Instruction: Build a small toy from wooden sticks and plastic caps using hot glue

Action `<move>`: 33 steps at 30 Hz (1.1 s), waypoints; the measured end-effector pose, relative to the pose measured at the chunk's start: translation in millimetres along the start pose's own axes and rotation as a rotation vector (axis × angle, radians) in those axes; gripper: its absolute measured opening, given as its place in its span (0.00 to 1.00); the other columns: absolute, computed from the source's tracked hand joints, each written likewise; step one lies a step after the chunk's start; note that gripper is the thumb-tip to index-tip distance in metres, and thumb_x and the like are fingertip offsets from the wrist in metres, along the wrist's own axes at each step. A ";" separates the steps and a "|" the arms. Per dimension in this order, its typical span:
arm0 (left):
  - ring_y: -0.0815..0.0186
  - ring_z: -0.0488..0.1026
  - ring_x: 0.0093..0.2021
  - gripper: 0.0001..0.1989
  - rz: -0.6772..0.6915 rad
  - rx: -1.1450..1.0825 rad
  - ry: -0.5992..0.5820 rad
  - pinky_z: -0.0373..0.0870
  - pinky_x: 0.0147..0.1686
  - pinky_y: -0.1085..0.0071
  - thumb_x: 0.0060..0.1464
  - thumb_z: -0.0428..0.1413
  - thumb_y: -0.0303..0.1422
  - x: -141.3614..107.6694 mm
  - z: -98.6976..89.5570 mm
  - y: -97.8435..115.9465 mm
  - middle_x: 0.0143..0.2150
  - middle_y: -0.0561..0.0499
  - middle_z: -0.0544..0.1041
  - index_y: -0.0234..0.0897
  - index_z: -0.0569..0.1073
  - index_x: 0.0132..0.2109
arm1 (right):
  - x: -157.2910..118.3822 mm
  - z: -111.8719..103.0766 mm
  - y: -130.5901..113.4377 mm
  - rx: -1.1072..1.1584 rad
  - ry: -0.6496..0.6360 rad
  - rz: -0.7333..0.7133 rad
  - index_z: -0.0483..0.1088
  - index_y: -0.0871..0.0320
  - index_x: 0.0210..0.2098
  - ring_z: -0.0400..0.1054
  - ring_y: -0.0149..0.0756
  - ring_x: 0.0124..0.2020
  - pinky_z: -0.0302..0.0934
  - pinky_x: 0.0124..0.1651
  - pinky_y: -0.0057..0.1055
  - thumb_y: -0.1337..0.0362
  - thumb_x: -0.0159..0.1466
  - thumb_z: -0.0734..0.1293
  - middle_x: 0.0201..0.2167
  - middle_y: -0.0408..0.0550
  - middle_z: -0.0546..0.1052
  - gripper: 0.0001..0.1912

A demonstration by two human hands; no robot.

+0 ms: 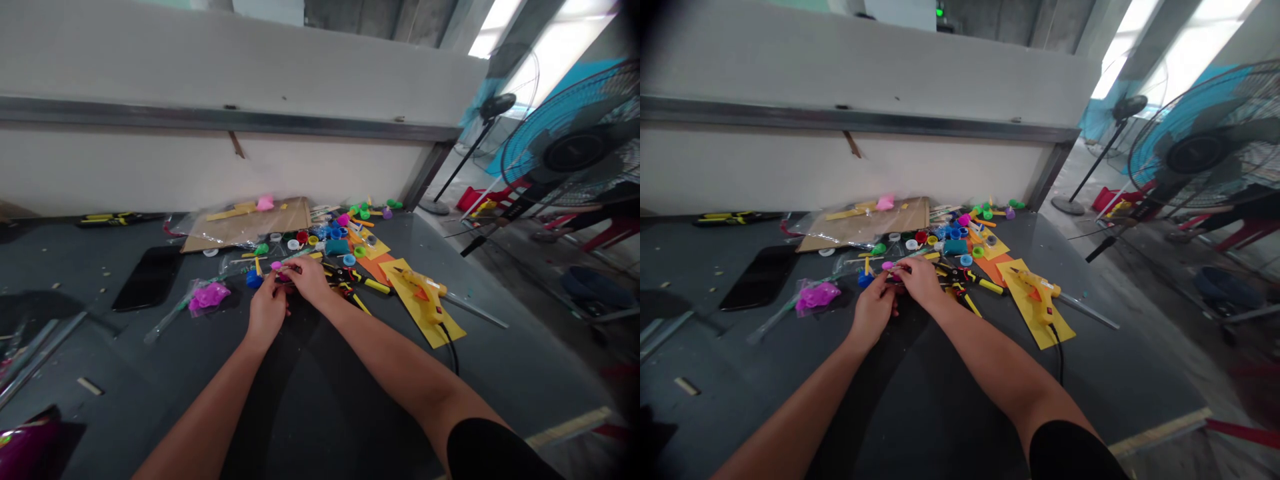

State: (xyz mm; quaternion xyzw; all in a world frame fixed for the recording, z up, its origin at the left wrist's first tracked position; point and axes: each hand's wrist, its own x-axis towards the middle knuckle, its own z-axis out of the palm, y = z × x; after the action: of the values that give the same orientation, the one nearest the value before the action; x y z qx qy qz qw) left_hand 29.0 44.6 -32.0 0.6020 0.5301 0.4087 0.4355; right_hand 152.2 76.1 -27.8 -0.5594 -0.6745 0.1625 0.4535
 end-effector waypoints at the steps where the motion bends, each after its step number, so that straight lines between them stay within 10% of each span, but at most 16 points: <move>1: 0.74 0.65 0.19 0.25 -0.003 -0.002 0.002 0.68 0.16 0.78 0.53 0.47 0.28 0.1 0.1 0.0 0.32 0.53 0.74 0.41 0.61 0.59 | 0.0 0.0 -0.5 0.000 0.003 0.003 0.74 0.58 0.33 0.66 0.32 0.33 0.59 0.38 0.27 0.67 0.57 0.67 0.30 0.45 0.74 0.04; 33: 0.73 0.66 0.20 0.26 -0.019 0.043 -0.010 0.67 0.18 0.77 0.54 0.46 0.28 0.2 -1.8 1.4 0.32 0.52 0.74 0.40 0.59 0.60 | 0.3 1.2 -3.3 0.010 -0.010 0.043 0.75 0.58 0.33 0.67 0.33 0.34 0.59 0.39 0.28 0.65 0.57 0.68 0.30 0.45 0.75 0.05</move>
State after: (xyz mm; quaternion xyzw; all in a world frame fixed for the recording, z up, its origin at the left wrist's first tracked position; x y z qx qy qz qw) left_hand 27.7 44.9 -30.1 0.6081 0.5422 0.3901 0.4291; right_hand 149.3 75.7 -25.9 -0.5708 -0.6637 0.1784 0.4492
